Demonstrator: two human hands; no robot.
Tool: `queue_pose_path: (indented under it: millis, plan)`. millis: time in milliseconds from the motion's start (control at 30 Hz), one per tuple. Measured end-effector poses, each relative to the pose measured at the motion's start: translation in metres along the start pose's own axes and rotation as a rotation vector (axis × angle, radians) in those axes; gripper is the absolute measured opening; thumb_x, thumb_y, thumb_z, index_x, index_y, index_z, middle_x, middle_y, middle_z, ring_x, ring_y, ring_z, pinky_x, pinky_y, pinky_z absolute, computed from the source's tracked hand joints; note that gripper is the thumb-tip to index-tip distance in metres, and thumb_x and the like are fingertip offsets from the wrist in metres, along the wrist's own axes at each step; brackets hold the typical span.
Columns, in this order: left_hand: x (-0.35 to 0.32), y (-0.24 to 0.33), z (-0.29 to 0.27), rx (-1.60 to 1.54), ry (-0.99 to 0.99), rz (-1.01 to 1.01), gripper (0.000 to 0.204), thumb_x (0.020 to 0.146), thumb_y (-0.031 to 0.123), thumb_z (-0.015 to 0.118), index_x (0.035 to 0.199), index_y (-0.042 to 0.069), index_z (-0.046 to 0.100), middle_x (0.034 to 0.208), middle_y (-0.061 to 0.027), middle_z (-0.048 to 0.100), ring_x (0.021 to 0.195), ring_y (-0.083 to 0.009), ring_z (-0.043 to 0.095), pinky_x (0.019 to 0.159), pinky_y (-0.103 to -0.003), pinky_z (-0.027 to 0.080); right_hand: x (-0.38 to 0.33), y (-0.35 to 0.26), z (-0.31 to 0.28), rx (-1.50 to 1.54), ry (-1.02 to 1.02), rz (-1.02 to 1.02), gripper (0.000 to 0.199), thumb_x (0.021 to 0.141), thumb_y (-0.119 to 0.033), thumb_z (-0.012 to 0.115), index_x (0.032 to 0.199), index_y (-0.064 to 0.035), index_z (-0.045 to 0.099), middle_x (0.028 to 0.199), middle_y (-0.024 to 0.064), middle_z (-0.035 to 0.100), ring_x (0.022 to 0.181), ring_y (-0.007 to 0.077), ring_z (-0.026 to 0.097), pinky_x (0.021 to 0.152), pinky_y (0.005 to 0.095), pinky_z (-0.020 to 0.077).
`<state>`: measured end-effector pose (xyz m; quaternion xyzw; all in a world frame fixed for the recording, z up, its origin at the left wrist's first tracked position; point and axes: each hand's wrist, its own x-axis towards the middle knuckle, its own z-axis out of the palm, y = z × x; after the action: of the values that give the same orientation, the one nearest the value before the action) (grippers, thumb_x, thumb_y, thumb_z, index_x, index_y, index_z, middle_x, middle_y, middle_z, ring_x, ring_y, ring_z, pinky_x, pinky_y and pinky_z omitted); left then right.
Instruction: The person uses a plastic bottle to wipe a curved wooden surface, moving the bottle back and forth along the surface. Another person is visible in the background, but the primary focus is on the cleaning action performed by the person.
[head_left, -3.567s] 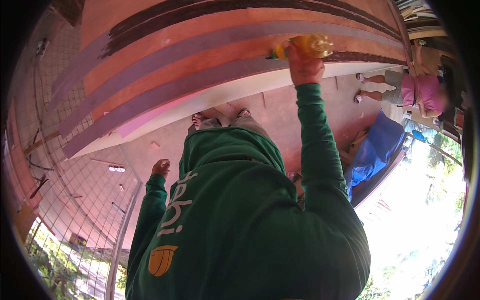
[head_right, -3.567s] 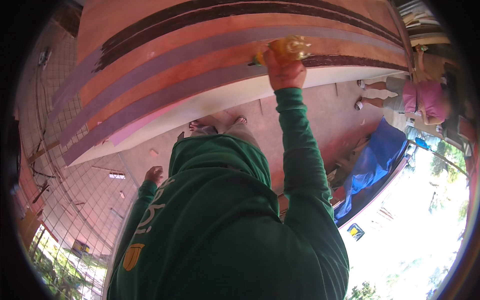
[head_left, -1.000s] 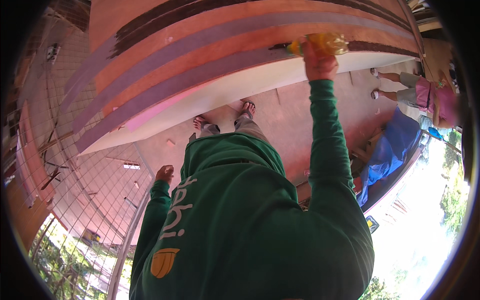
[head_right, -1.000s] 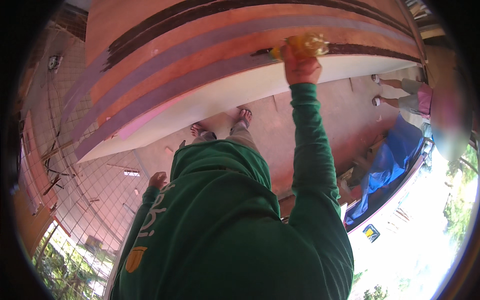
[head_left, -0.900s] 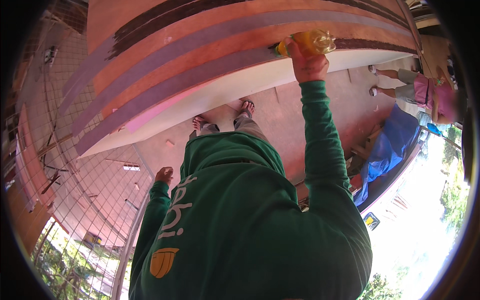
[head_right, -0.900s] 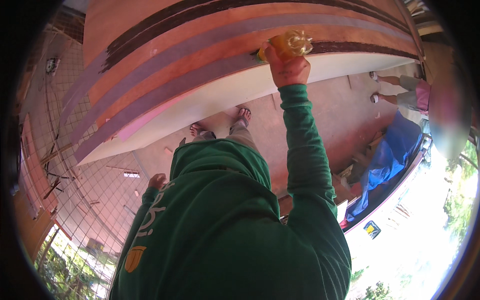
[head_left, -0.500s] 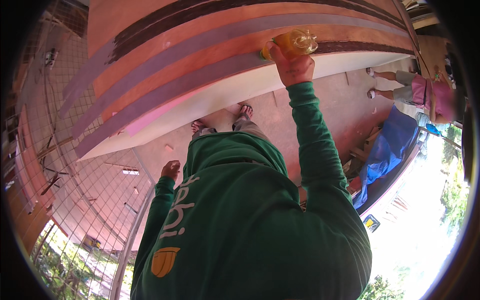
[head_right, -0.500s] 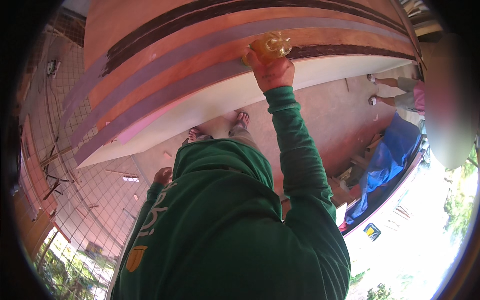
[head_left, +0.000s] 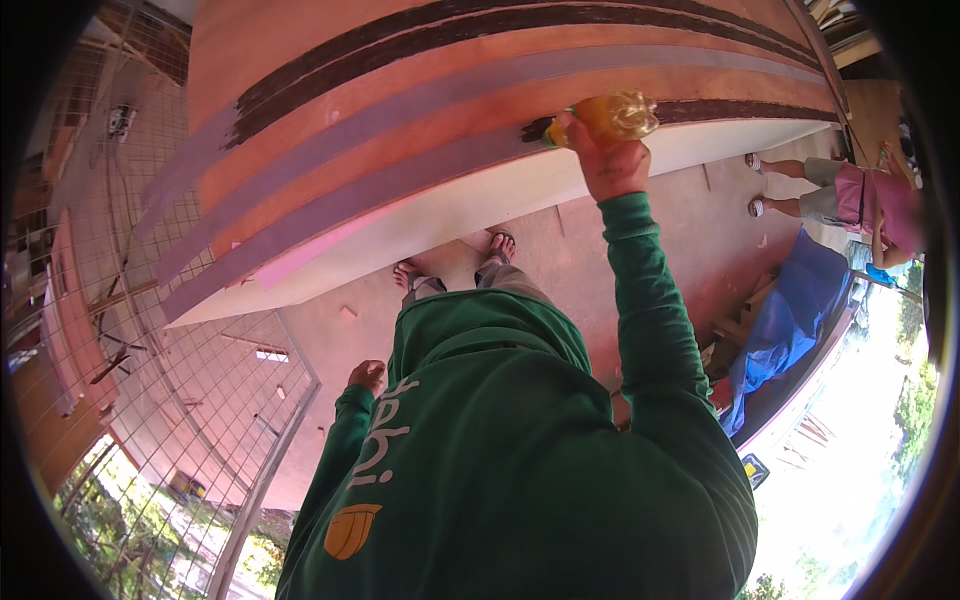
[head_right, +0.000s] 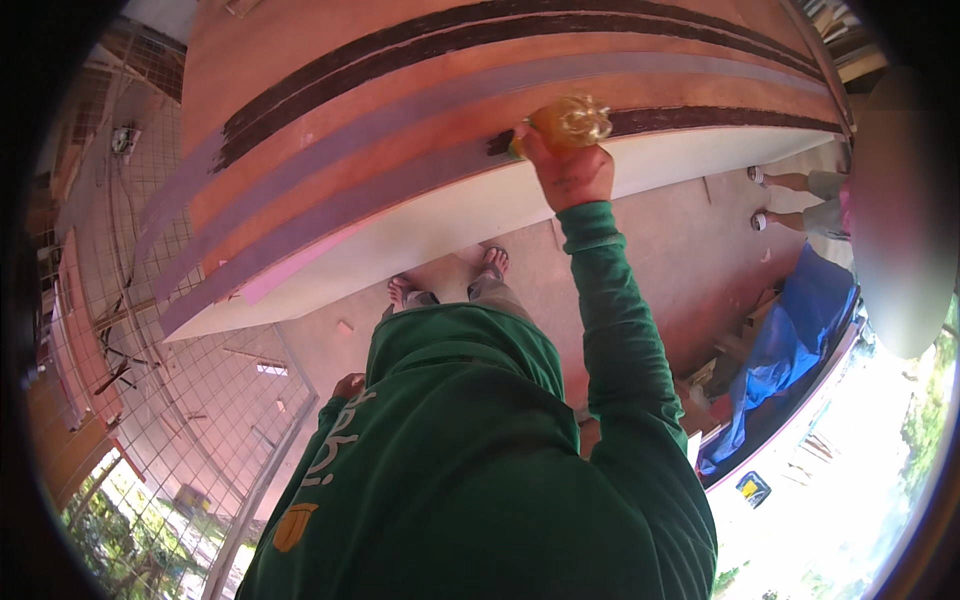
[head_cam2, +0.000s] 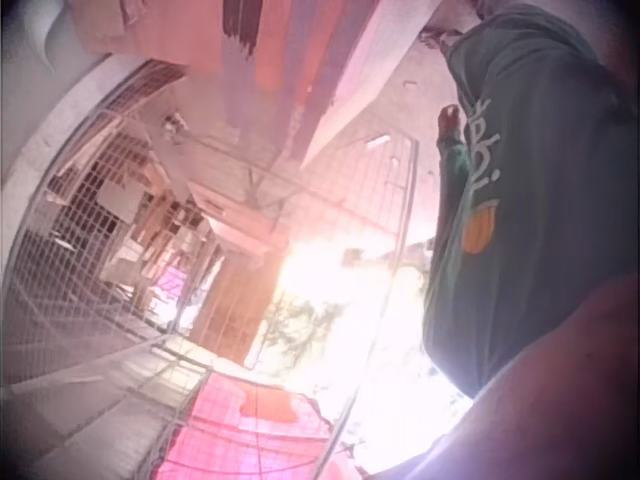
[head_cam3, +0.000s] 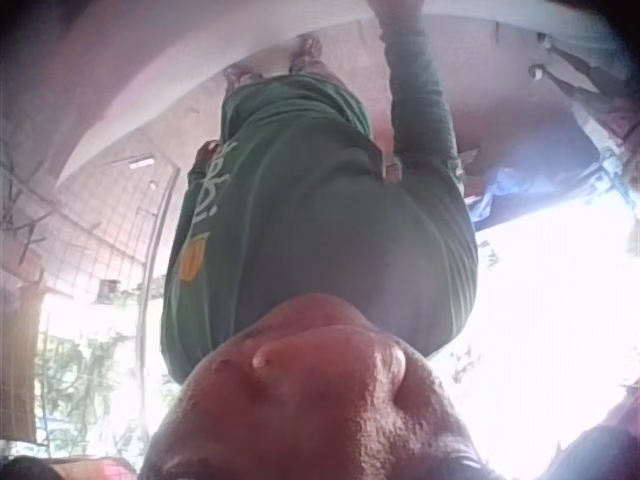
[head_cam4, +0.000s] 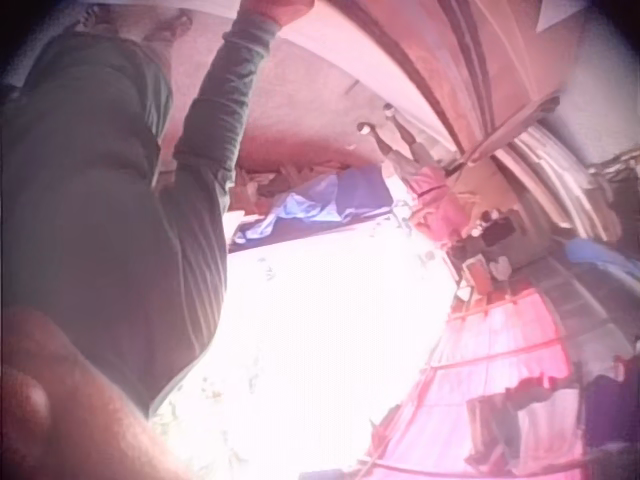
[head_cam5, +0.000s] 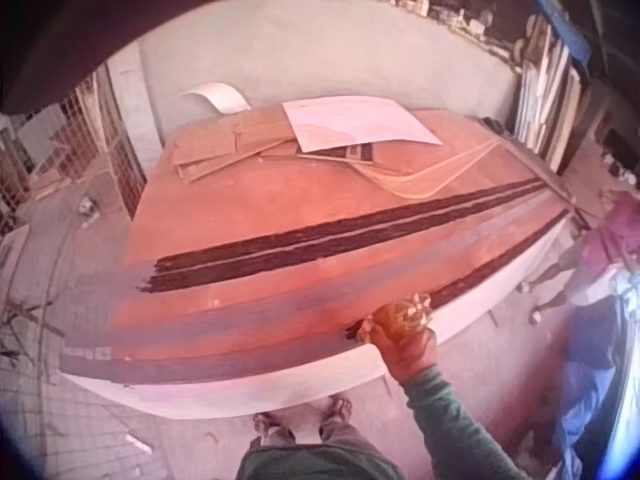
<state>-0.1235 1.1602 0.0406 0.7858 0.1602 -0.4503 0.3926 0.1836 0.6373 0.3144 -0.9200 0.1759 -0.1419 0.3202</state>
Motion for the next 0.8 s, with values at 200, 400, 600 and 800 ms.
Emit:
queue_pose_path:
  millis: [200,400,600,800]
  plan:
    - [0.023,0.009,0.011,-0.402,0.095,-0.02,0.031,0.099,0.027,0.065,0.12,0.004,0.07,0.112,-0.0116,0.073,0.098,-0.0227,0.071,0.086,-0.037,0.058,0.039,0.062,-0.031,-0.042,0.163,0.008,0.041,0.089,-0.045,0.079,0.106,-0.0082,0.079,0.096,0.0087,0.08,0.088,0.0222,0.077,0.08,0.0353,0.0588]
    - [0.041,0.002,0.02,-0.187,0.039,0.13,0.027,0.099,0.021,0.066,0.118,0.002,0.07,0.106,-0.0121,0.073,0.094,-0.0226,0.071,0.083,-0.035,0.061,0.001,0.01,-0.011,0.034,-0.054,0.099,0.049,0.084,-0.048,0.083,0.107,-0.0042,0.077,0.102,0.0079,0.079,0.096,0.0199,0.075,0.089,0.0339,0.0562]
    - [0.03,-0.024,0.022,-0.363,0.047,0.127,0.028,0.099,0.021,0.065,0.12,0.003,0.068,0.109,-0.0131,0.072,0.095,-0.0226,0.071,0.081,-0.036,0.061,0.039,0.068,-0.039,-0.025,0.133,0.079,0.051,0.083,-0.055,0.079,0.102,-0.0072,0.08,0.094,0.0117,0.08,0.09,0.0274,0.078,0.083,0.0368,0.0591]
    - [-0.005,0.012,0.013,-0.12,0.057,-0.028,0.024,0.101,0.018,0.064,0.12,0.004,0.068,0.111,-0.0113,0.071,0.097,-0.0217,0.07,0.08,-0.036,0.063,0.028,0.055,-0.026,-0.118,-0.007,0.043,0.055,0.084,-0.055,0.079,0.113,-0.0086,0.076,0.105,0.0091,0.079,0.1,0.0261,0.075,0.092,0.0365,0.0557]
